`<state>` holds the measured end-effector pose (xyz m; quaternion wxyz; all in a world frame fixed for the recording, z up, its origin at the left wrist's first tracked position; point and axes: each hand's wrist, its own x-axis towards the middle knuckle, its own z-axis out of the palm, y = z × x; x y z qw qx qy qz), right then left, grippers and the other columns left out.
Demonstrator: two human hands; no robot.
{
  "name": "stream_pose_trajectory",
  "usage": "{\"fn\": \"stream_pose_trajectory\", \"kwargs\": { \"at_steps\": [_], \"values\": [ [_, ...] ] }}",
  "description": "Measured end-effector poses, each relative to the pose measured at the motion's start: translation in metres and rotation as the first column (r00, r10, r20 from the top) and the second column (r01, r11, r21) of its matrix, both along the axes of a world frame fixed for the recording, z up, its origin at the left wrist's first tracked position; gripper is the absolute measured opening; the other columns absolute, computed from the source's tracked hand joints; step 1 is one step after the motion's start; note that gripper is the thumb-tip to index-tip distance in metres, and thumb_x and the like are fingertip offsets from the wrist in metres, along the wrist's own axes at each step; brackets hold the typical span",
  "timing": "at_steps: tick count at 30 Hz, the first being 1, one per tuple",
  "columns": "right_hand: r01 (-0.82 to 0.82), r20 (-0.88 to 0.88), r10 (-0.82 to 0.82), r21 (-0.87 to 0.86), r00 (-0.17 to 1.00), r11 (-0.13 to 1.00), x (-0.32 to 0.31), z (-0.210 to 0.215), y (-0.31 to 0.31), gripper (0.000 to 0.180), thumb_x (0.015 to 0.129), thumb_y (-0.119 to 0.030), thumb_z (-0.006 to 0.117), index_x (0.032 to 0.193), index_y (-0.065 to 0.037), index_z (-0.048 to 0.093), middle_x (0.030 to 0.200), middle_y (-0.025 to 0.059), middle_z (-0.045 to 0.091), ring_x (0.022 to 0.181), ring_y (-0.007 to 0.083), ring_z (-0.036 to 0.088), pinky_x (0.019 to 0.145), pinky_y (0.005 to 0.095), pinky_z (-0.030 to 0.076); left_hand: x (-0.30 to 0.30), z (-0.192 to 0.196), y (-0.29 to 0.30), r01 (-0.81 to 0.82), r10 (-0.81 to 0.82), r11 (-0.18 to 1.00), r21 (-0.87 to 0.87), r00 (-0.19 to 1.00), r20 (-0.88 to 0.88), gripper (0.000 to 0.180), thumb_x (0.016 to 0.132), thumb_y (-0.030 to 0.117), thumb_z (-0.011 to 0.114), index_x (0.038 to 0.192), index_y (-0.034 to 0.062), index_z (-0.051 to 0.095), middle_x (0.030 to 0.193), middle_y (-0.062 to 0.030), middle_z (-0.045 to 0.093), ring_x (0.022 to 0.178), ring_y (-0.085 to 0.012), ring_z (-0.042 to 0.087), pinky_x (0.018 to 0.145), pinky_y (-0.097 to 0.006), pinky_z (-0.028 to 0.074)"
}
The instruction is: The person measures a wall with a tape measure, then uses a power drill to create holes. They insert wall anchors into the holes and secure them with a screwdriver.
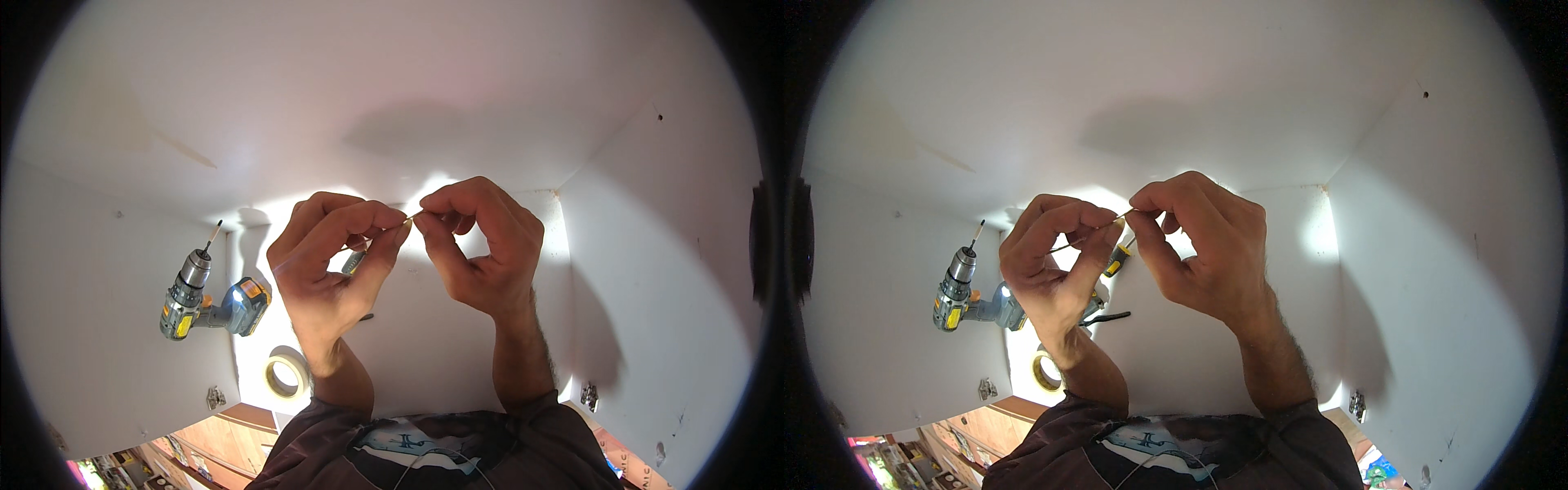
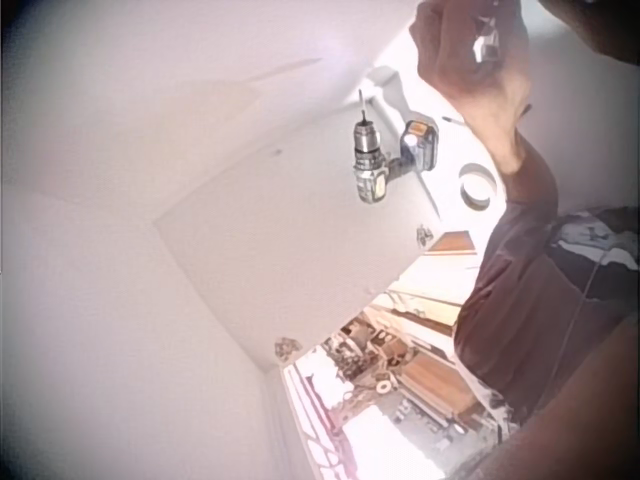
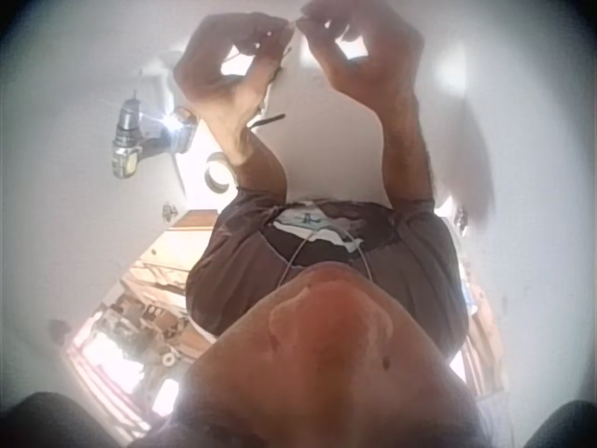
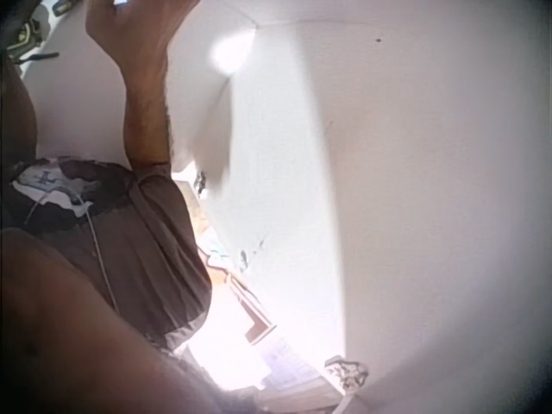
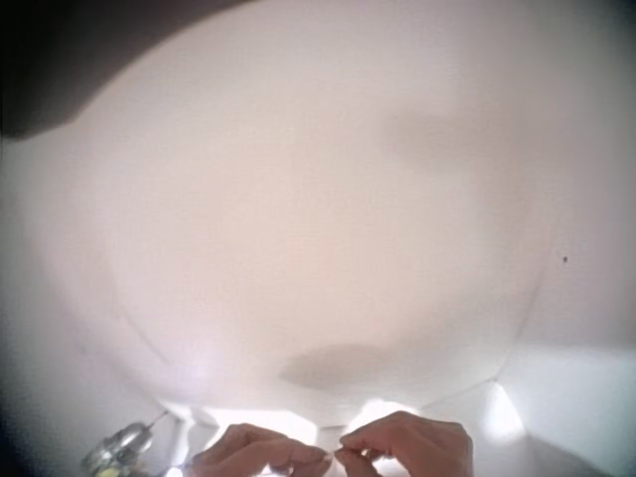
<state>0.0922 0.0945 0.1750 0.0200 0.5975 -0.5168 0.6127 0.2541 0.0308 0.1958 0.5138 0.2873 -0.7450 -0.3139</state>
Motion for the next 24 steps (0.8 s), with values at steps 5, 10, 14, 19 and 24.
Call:
{"fn": "stream_pose_trajectory", "kwargs": {
  "at_steps": [5, 10, 14, 19, 24],
  "values": [
    [0.001, -0.001, -0.001, -0.012, 1.0, 1.0, 0.001, -0.002, -0.003, 0.017, 0.079, 0.004, 0.079, 0.091, -0.005, 0.071, 0.081, 0.0041, 0.071, 0.064, 0.0147, 0.069, 0.056, 0.0261, 0.056, 0.001, -0.002, -0.003, 0.026, -0.027, 1.0, 0.012, 1.0, 0.005, 0.02, 0.074, -0.005, 0.084, 0.092, 0.0031, 0.081, 0.082, -0.0035, 0.071, 0.071, -0.0093, 0.065, 0.061, -0.023, 0.05],
    [0.008, 0.035, -0.008, -0.012, 0.999, 1.0, 0.005, -0.004, -0.005, 0.017, 0.078, 0.005, 0.079, 0.089, -0.005, 0.07, 0.08, 0.0035, 0.07, 0.063, 0.0143, 0.067, 0.055, 0.0261, 0.056, 0.004, -0.001, -0.005, 0.041, -0.042, 0.999, 0.025, 0.999, 0.028, 0.022, 0.074, -0.005, 0.083, 0.094, 0.0029, 0.081, 0.082, -0.004, 0.072, 0.072, -0.0096, 0.066, 0.063, -0.024, 0.051],
    [0.043, 0.04, -0.041, -0.046, 0.998, 0.998, 0.008, -0.006, -0.007, 0.017, 0.078, 0.005, 0.078, 0.088, -0.005, 0.069, 0.078, 0.0033, 0.069, 0.063, 0.0139, 0.067, 0.053, 0.0259, 0.056, 0.002, 0.001, -0.002, 0.043, -0.046, 0.997, 0.061, 0.998, 0.048, 0.024, 0.074, -0.006, 0.081, 0.096, 0.0026, 0.081, 0.085, -0.0057, 0.073, 0.074, -0.0108, 0.068, 0.065, -0.025, 0.053],
    [0.116, 0.018, -0.114, -0.099, 0.993, 0.988, 0.009, -0.008, -0.01, 0.017, 0.078, 0.005, 0.078, 0.088, -0.005, 0.067, 0.079, 0.0038, 0.069, 0.063, 0.0129, 0.068, 0.052, 0.0245, 0.057, 0.004, 0.004, -0.004, 0.165, -0.166, 0.986, 0.02, 0.984, 0.056, 0.029, 0.076, -0.006, 0.077, 0.104, 0.0008, 0.081, 0.088, -0.0084, 0.074, 0.076, -0.0139, 0.07, 0.069, -0.027, 0.055],
    [0.11, 0.045, -0.107, -0.077, 0.993, 0.991, 0.005, -0.009, -0.01, 0.017, 0.08, 0.005, 0.077, 0.089, -0.005, 0.067, 0.081, 0.0036, 0.069, 0.063, 0.0124, 0.069, 0.053, 0.0245, 0.057, 0.004, 0.0, -0.008, 0.209, -0.212, 0.967, 0.148, 0.977, 0.007, 0.032, 0.079, -0.005, 0.074, 0.111, -0.002, 0.078, 0.093, -0.0108, 0.076, 0.081, -0.0164, 0.072, 0.077, -0.029, 0.057]
  ]
}}
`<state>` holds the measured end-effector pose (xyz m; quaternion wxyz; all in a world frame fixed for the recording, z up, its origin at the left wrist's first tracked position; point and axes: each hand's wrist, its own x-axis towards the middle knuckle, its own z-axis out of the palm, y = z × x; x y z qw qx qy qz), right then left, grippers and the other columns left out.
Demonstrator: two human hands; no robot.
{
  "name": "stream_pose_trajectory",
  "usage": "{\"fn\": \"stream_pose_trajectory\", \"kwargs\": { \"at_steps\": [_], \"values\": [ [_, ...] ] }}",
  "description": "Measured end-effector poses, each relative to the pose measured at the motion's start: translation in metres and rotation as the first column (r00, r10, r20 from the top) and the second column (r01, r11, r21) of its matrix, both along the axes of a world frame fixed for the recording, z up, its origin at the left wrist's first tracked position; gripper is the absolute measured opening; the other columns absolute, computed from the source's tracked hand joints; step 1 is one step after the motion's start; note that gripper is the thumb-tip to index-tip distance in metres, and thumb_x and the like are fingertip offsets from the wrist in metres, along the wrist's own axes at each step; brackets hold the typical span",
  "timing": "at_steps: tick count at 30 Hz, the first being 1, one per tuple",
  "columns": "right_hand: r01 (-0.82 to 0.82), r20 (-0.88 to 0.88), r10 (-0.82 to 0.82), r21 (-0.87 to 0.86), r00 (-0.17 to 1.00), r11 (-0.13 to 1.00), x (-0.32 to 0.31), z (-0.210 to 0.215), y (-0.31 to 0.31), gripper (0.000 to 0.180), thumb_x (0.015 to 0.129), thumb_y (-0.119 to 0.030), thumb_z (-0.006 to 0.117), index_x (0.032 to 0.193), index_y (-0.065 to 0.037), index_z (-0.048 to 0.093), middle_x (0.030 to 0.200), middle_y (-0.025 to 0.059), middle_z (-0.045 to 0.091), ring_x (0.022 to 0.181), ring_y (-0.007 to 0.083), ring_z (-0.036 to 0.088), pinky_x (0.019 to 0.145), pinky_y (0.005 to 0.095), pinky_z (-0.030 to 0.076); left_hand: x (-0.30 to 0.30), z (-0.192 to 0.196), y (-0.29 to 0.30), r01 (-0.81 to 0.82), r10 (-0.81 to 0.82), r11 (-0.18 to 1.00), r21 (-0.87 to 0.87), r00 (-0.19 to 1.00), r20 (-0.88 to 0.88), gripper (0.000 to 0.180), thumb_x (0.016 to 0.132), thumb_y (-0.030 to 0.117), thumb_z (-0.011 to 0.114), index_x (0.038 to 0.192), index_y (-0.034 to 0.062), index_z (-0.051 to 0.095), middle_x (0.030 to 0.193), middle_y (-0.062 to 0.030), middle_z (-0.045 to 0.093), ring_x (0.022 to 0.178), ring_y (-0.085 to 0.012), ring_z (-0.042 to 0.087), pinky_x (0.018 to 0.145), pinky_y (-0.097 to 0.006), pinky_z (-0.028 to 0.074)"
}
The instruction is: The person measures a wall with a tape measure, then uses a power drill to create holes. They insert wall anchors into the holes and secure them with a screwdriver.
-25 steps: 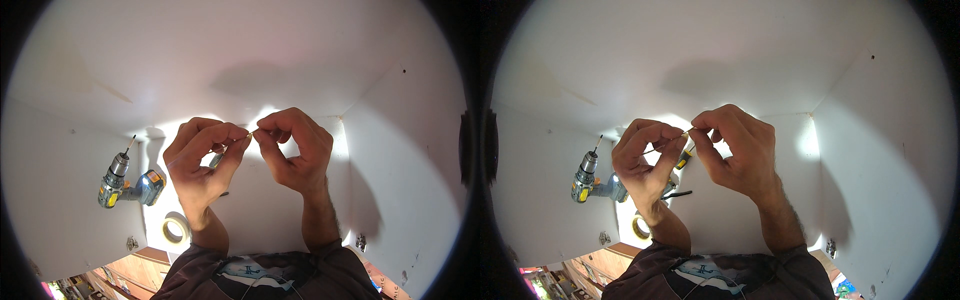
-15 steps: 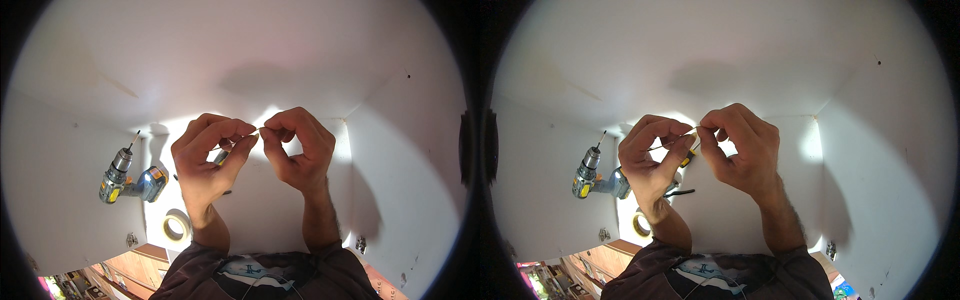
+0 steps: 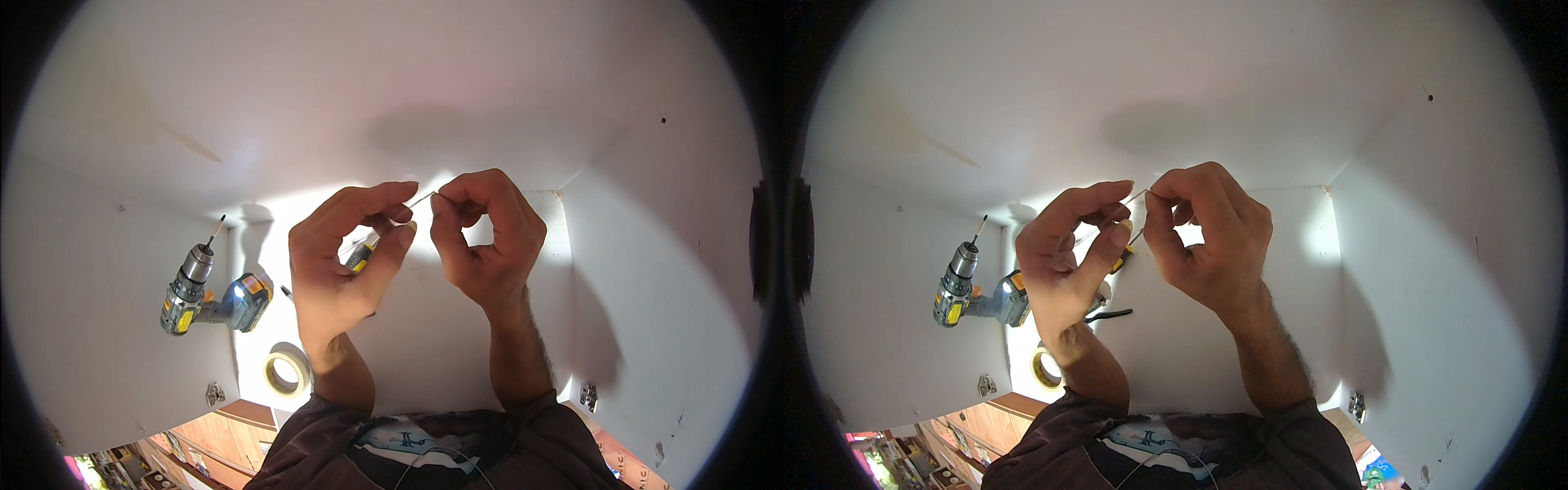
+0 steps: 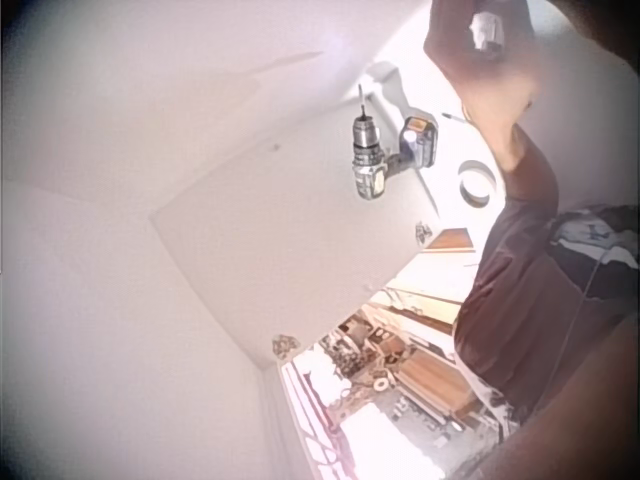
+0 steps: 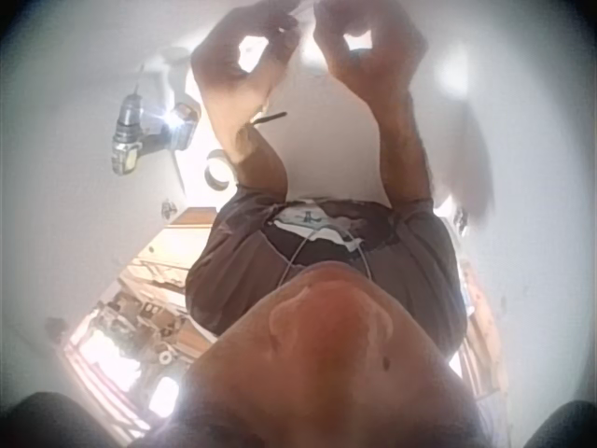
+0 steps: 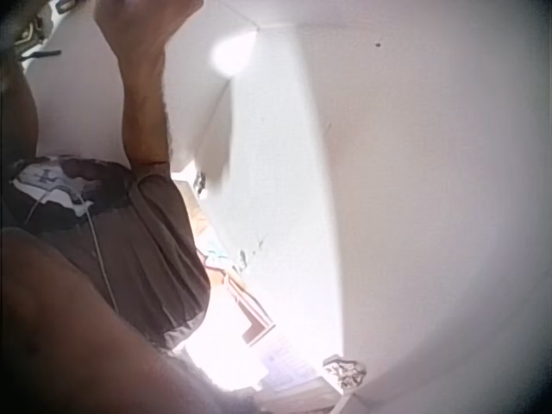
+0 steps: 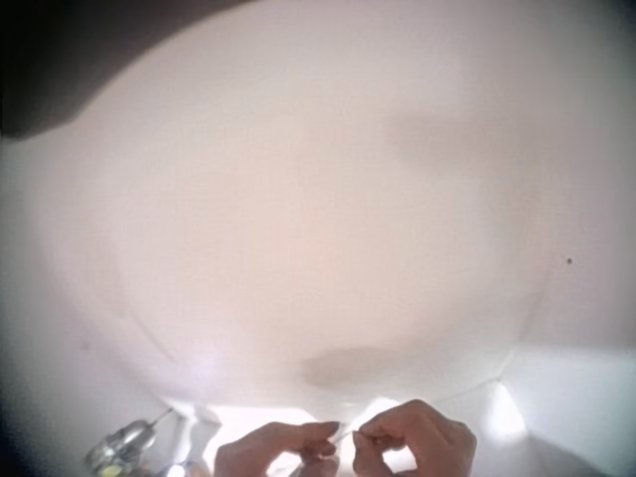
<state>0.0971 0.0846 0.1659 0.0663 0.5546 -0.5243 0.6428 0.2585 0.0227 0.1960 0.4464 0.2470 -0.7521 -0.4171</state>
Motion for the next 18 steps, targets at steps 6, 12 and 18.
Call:
{"fn": "stream_pose_trajectory", "kwargs": {
  "at_steps": [6, 12, 18],
  "values": [
    [-0.055, 0.073, 0.048, 0.093, 0.996, 0.994, -0.003, -0.006, 0.002, 0.017, 0.082, 0.002, 0.077, 0.093, -0.006, 0.068, 0.082, 0.0013, 0.07, 0.063, 0.0111, 0.068, 0.054, 0.0259, 0.051, -0.005, -0.003, 0.003, -0.031, 0.062, 0.95, 0.311, 0.994, -0.088, 0.025, 0.086, -0.002, 0.077, 0.111, -0.0043, 0.077, 0.099, -0.01, 0.079, 0.088, -0.0146, 0.072, 0.084, -0.027, 0.056],
    [-0.095, 0.13, 0.08, 0.115, 0.988, 0.989, 0.0, -0.004, 0.001, 0.019, 0.083, 0.002, 0.076, 0.099, -0.006, 0.069, 0.086, 0.0018, 0.073, 0.065, 0.012, 0.067, 0.055, 0.0265, 0.051, -0.003, 0.001, 0.004, -0.051, 0.071, 0.907, 0.419, 0.997, -0.033, 0.022, 0.089, 0.0, 0.078, 0.111, -0.0052, 0.078, 0.096, -0.0113, 0.079, 0.086, -0.0148, 0.074, 0.08, -0.026, 0.056],
    [-0.137, 0.019, 0.136, 0.159, 0.991, 0.978, -0.01, -0.003, -0.001, 0.022, 0.088, 0.0, 0.071, 0.108, -0.007, 0.072, 0.09, 0.0046, 0.073, 0.069, 0.018, 0.069, 0.056, 0.0293, 0.053, -0.012, 0.0, 0.002, -0.066, 0.044, 0.845, 0.531, 0.998, 0.054, 0.021, 0.094, 0.004, 0.075, 0.113, -0.0047, 0.078, 0.089, -0.0117, 0.079, 0.08, -0.0141, 0.076, 0.073, -0.022, 0.053]
  ]
}}
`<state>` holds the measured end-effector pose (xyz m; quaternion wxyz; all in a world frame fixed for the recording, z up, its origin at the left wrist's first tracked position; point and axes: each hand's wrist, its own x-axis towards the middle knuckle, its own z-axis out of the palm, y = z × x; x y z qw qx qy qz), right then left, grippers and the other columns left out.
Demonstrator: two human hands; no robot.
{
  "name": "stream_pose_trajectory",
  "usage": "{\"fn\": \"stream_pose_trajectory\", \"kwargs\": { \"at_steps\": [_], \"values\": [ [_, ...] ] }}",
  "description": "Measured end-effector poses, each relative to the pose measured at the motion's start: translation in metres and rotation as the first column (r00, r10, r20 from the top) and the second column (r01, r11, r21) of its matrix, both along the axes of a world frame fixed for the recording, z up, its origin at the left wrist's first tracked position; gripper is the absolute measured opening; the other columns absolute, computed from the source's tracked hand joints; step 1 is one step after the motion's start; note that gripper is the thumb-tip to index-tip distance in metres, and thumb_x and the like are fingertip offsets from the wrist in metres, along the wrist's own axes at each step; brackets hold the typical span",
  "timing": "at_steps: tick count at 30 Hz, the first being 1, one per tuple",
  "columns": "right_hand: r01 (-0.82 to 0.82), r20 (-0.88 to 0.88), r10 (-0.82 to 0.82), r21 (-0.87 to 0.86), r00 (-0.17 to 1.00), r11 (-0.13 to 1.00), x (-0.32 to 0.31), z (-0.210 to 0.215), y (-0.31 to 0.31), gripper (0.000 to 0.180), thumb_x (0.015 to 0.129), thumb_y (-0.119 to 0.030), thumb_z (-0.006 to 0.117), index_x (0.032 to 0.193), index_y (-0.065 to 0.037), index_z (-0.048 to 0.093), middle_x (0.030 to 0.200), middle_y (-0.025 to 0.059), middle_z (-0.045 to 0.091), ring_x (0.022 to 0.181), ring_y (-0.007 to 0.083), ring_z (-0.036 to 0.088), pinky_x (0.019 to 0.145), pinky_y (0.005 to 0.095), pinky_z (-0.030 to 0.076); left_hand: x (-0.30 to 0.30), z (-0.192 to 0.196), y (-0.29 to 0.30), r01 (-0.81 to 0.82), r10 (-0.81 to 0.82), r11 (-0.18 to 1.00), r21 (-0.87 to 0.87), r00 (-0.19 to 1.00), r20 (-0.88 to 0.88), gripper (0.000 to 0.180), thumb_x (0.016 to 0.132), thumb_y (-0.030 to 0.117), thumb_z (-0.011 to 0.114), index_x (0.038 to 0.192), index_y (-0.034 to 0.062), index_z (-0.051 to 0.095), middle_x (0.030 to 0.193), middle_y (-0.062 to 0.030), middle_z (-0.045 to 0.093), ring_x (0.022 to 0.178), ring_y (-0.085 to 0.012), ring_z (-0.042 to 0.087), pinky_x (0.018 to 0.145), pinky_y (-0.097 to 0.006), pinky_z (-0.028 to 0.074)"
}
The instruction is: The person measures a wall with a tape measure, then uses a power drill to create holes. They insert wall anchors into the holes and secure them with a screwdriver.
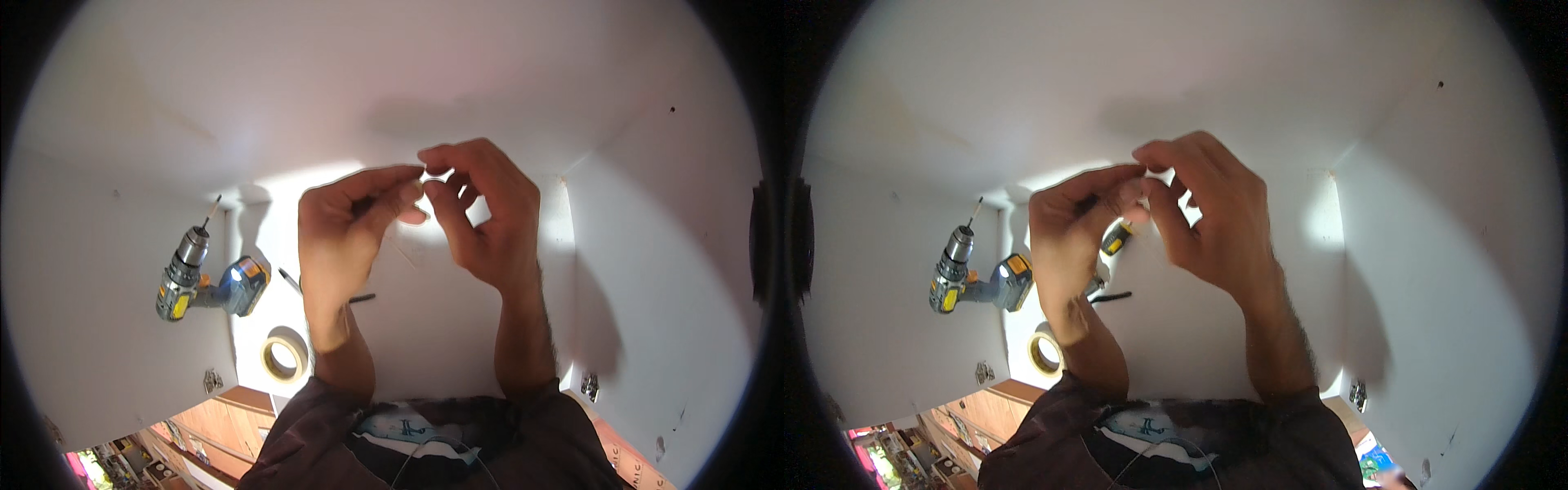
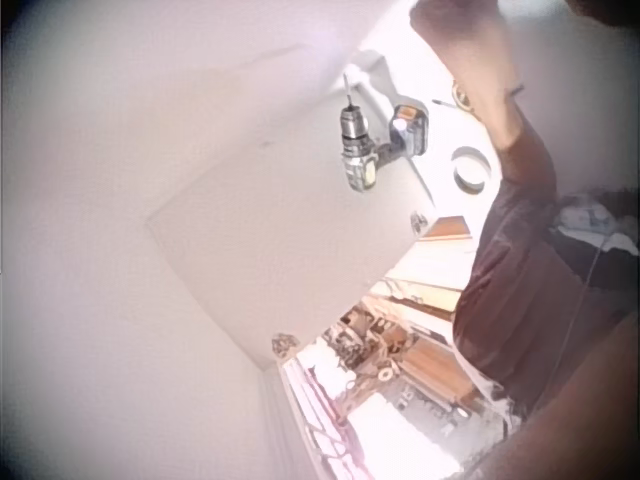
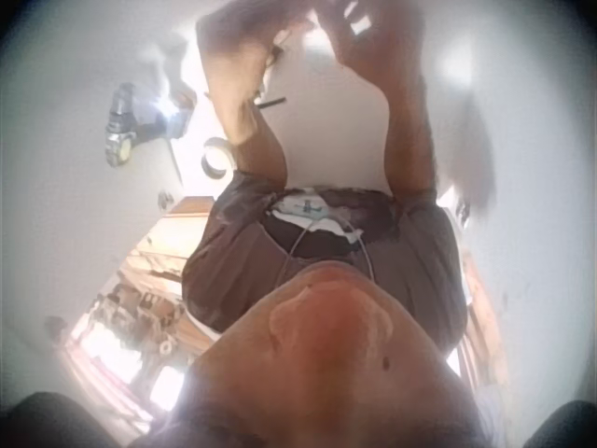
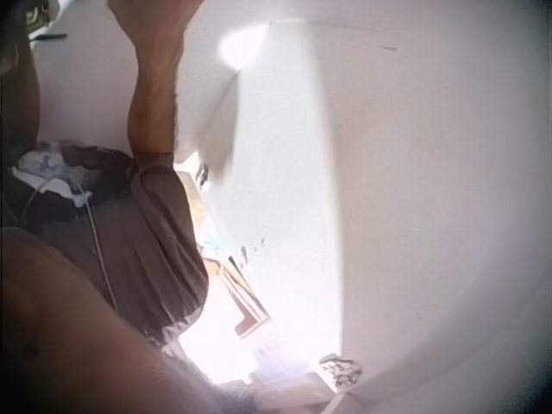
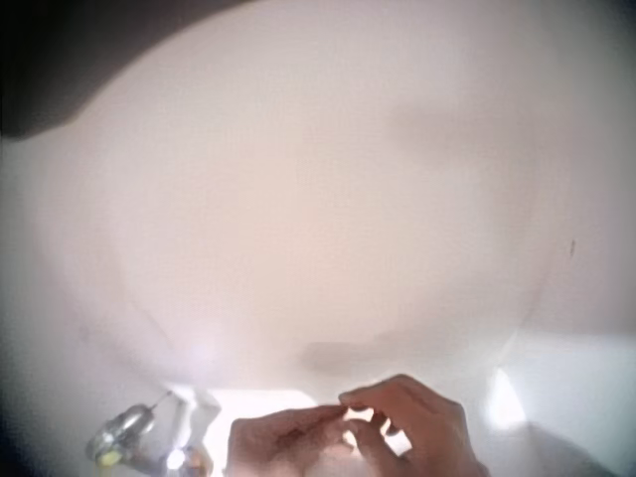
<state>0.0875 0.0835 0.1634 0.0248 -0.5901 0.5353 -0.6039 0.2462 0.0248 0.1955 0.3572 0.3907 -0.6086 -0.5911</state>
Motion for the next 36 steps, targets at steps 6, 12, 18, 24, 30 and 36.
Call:
{"fn": "stream_pose_trajectory", "kwargs": {
  "at_steps": [6, 12, 18, 24, 30, 36],
  "values": [
    [-0.026, -0.03, 0.038, 0.322, 0.999, 0.946, -0.006, -0.001, 0.011, 0.008, 0.092, -0.005, 0.069, 0.098, -0.005, 0.075, 0.087, 0.0111, 0.073, 0.077, 0.0273, 0.071, 0.066, 0.0371, 0.055, 0.016, -0.011, -0.016, -0.213, 0.191, 0.956, -0.203, 0.974, -0.122, 0.024, 0.094, 0.002, 0.075, 0.117, -0.0061, 0.076, 0.094, -0.0114, 0.078, 0.084, -0.0147, 0.075, 0.078, -0.024, 0.058],
    [-0.069, -0.174, 0.252, 0.678, 0.952, 0.731, -0.008, -0.052, 0.004, 0.011, 0.091, -0.005, 0.068, 0.098, -0.008, 0.076, 0.088, 0.0108, 0.072, 0.079, 0.028, 0.067, 0.073, 0.041, 0.053, 0.046, -0.004, -0.023, -0.419, 0.355, 0.832, -0.364, 0.906, -0.233, 0.021, 0.096, 0.006, 0.078, 0.113, -0.006, 0.076, 0.091, -0.0129, 0.078, 0.081, -0.0161, 0.076, 0.077, -0.029, 0.064],
    [-0.053, -0.177, 0.35, 0.828, 0.92, 0.558, 0.029, -0.1, -0.021, 0.017, 0.092, 0.0, 0.063, 0.095, -0.012, 0.075, 0.109, 0.0065, 0.067, 0.099, 0.0265, 0.067, 0.083, 0.0418, 0.054, 0.062, 0.002, -0.021, -0.471, 0.405, 0.791, -0.39, 0.881, -0.243, 0.023, 0.095, 0.011, 0.079, 0.113, -0.0023, 0.078, 0.092, -0.0129, 0.079, 0.078, -0.0157, 0.076, 0.077, -0.031, 0.063],
    [0.016, -0.176, 0.339, 0.905, 0.924, 0.425, 0.029, -0.088, -0.024, 0.019, 0.084, 0.006, 0.067, 0.079, -0.011, 0.064, 0.093, 0.0066, 0.056, 0.089, 0.0265, 0.062, 0.078, 0.0421, 0.054, 0.061, -0.006, -0.023, -0.406, 0.33, 0.833, -0.377, 0.91, -0.25, 0.023, 0.095, 0.011, 0.078, 0.115, -0.0012, 0.079, 0.092, -0.0132, 0.08, 0.078, -0.0166, 0.076, 0.076, -0.031, 0.063],
    [-0.236, -0.007, 0.344, 0.714, 0.939, 0.659, 0.009, -0.093, -0.009, 0.011, 0.09, 0.0, 0.066, 0.09, -0.012, 0.065, 0.101, 0.0077, 0.057, 0.094, 0.0273, 0.061, 0.079, 0.0411, 0.052, 0.059, -0.001, -0.022, -0.326, 0.298, 0.883, -0.337, 0.945, -0.134, 0.022, 0.096, 0.007, 0.075, 0.115, -0.0031, 0.078, 0.098, -0.0142, 0.079, 0.087, -0.0172, 0.075, 0.08, -0.031, 0.062],
    [-0.054, -0.142, 0.092, 0.25, 0.986, 0.967, 0.004, -0.01, 0.003, 0.008, 0.094, 0.0, 0.064, 0.097, -0.007, 0.062, 0.094, 0.0078, 0.066, 0.085, 0.028, 0.063, 0.072, 0.0402, 0.052, 0.069, -0.002, -0.027, 0.026, -0.015, 0.996, -0.083, 0.992, 0.129, 0.027, 0.089, 0.005, 0.081, 0.114, -0.0058, 0.076, 0.104, -0.0143, 0.079, 0.095, -0.0188, 0.073, 0.089, -0.033, 0.058]
  ]
}}
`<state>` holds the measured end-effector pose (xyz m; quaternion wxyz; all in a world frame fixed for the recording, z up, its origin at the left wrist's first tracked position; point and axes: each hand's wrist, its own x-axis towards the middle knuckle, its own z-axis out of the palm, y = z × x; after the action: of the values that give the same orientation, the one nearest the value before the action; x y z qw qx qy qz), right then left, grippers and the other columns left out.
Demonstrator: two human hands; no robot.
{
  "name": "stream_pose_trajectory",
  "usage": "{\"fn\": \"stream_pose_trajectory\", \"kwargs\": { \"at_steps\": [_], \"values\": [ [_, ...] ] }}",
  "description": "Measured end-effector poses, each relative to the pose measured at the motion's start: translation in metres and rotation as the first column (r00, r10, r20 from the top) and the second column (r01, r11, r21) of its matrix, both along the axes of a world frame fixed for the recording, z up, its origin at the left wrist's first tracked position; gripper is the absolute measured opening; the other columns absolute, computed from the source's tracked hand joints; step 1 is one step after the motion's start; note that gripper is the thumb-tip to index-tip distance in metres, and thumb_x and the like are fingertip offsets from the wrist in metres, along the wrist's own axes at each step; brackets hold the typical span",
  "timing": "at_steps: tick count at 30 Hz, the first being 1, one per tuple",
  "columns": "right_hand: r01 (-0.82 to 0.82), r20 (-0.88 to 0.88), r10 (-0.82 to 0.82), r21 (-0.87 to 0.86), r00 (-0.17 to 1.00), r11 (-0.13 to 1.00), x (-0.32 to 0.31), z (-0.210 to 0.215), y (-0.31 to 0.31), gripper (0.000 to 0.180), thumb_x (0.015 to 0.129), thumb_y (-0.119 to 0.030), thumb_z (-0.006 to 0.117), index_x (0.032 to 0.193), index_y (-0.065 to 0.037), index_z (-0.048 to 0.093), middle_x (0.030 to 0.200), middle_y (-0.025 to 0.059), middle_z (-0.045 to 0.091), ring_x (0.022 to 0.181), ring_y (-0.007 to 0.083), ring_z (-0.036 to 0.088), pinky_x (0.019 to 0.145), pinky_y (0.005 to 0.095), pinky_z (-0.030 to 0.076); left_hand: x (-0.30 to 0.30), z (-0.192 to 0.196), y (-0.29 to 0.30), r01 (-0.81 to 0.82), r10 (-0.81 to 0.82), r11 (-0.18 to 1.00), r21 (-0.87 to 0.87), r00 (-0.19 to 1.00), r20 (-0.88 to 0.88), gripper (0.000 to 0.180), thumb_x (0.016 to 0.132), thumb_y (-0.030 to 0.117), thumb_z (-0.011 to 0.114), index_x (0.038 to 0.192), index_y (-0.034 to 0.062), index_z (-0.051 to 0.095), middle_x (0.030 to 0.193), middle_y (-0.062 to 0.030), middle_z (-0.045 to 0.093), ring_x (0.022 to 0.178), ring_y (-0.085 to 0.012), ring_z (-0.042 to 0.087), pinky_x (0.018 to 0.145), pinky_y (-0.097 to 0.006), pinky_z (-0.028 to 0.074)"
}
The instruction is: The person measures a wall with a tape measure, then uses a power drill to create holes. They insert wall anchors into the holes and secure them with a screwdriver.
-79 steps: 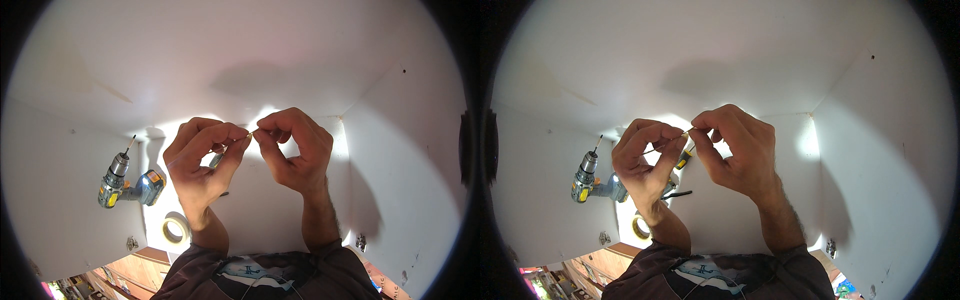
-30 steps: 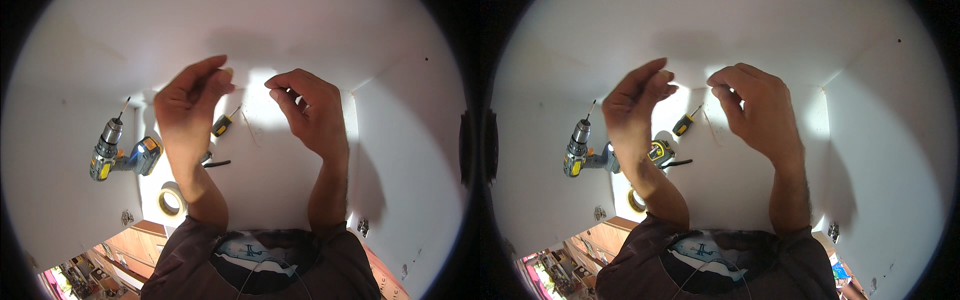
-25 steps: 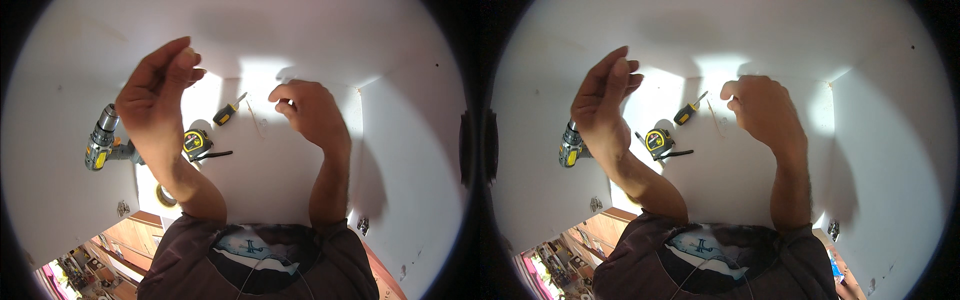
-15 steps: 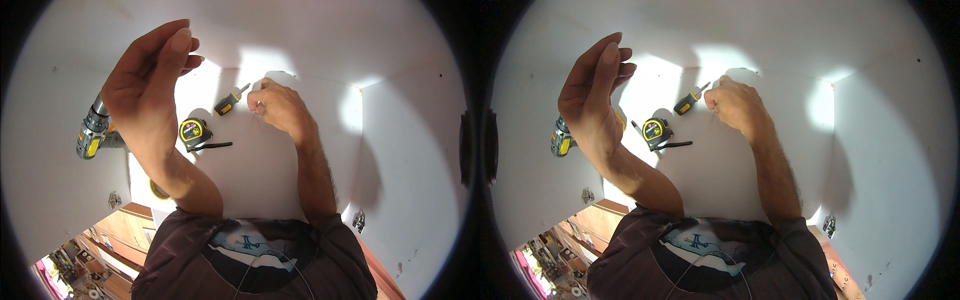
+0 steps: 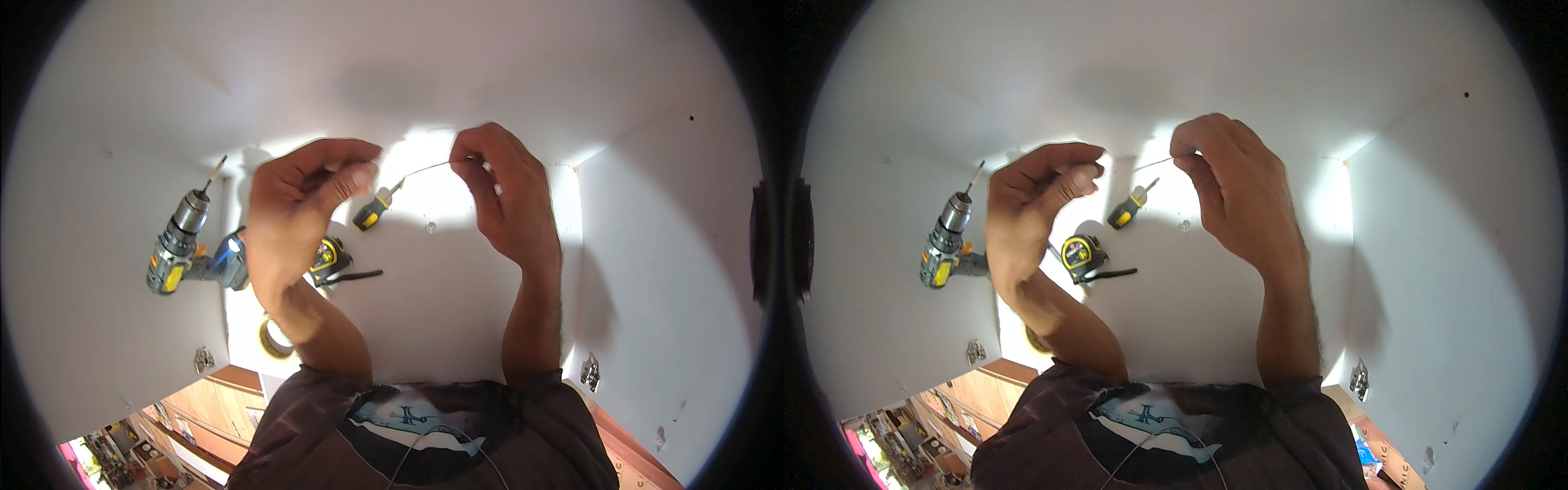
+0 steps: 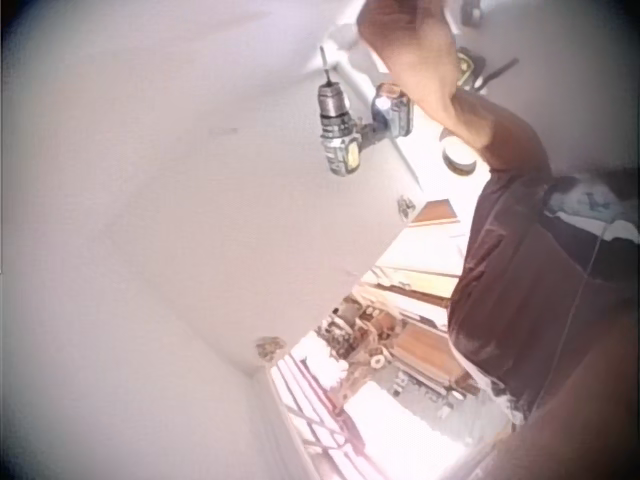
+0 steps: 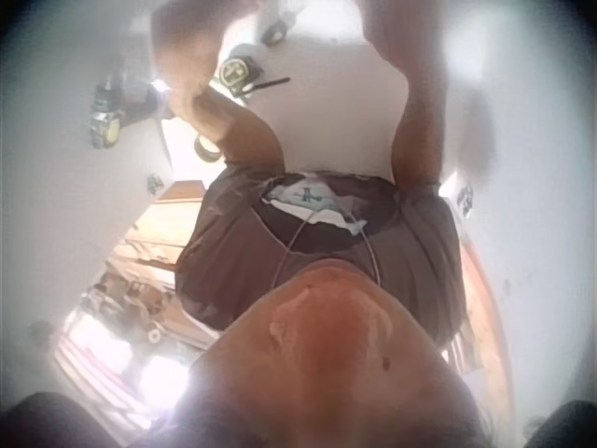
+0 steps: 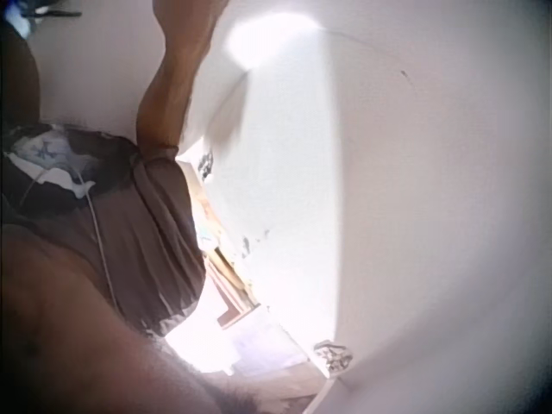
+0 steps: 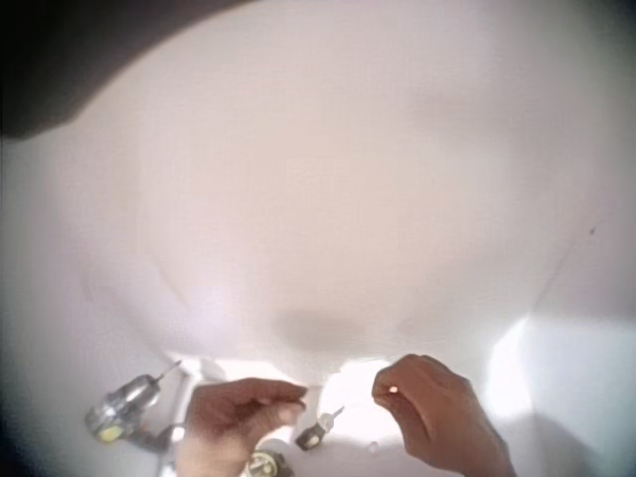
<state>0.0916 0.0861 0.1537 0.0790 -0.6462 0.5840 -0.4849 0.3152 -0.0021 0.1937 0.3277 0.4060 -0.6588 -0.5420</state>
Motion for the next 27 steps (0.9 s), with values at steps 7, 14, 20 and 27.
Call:
{"fn": "stream_pose_trajectory", "kwargs": {
  "at_steps": [7, 14, 20, 27],
  "values": [
    [0.157, -0.027, -0.164, -0.175, 0.986, 0.972, 0.004, 0.024, 0.017, 0.01, 0.091, 0.0, 0.071, 0.095, -0.008, 0.067, 0.084, 0.0026, 0.07, 0.073, 0.0232, 0.064, 0.061, 0.0375, 0.051, -0.013, -0.001, 0.004, 0.121, -0.113, 0.992, 0.019, 0.961, -0.252, 0.028, 0.09, 0.004, 0.081, 0.115, -0.0077, 0.074, 0.099, -0.0151, 0.079, 0.091, -0.0189, 0.075, 0.086, -0.031, 0.06],
    [0.108, -0.019, -0.115, -0.221, 0.993, 0.969, -0.001, 0.027, 0.019, 0.01, 0.091, -0.002, 0.074, 0.096, -0.009, 0.069, 0.085, 0.002, 0.072, 0.072, 0.0224, 0.064, 0.061, 0.0363, 0.052, -0.022, -0.004, 0.006, 0.079, -0.073, 0.997, 0.002, 0.932, -0.355, 0.022, 0.09, 0.002, 0.081, 0.11, -0.0071, 0.074, 0.097, -0.0141, 0.078, 0.091, -0.0203, 0.076, 0.085, -0.032, 0.061],
    [0.098, 0.001, -0.099, -0.195, 0.995, 0.976, 0.002, 0.027, 0.019, 0.01, 0.091, -0.002, 0.074, 0.096, -0.009, 0.069, 0.086, 0.0019, 0.073, 0.072, 0.0225, 0.065, 0.061, 0.0365, 0.052, -0.024, -0.005, 0.005, 0.115, -0.109, 0.993, -0.006, 0.915, -0.388, 0.02, 0.091, 0.0, 0.08, 0.107, -0.0078, 0.073, 0.095, -0.0137, 0.077, 0.089, -0.0202, 0.076, 0.085, -0.032, 0.062],
    [0.117, 0.013, -0.118, -0.244, 0.993, 0.963, 0.01, 0.024, 0.016, 0.013, 0.089, -0.003, 0.075, 0.098, -0.012, 0.072, 0.082, 0.0014, 0.071, 0.072, 0.0214, 0.064, 0.06, 0.0356, 0.051, -0.032, -0.009, 0.007, 0.115, -0.124, 0.992, -0.047, 0.903, -0.411, 0.018, 0.089, -0.006, 0.078, 0.105, -0.0071, 0.072, 0.094, -0.0141, 0.076, 0.089, -0.0202, 0.075, 0.083, -0.032, 0.061]
  ]
}}
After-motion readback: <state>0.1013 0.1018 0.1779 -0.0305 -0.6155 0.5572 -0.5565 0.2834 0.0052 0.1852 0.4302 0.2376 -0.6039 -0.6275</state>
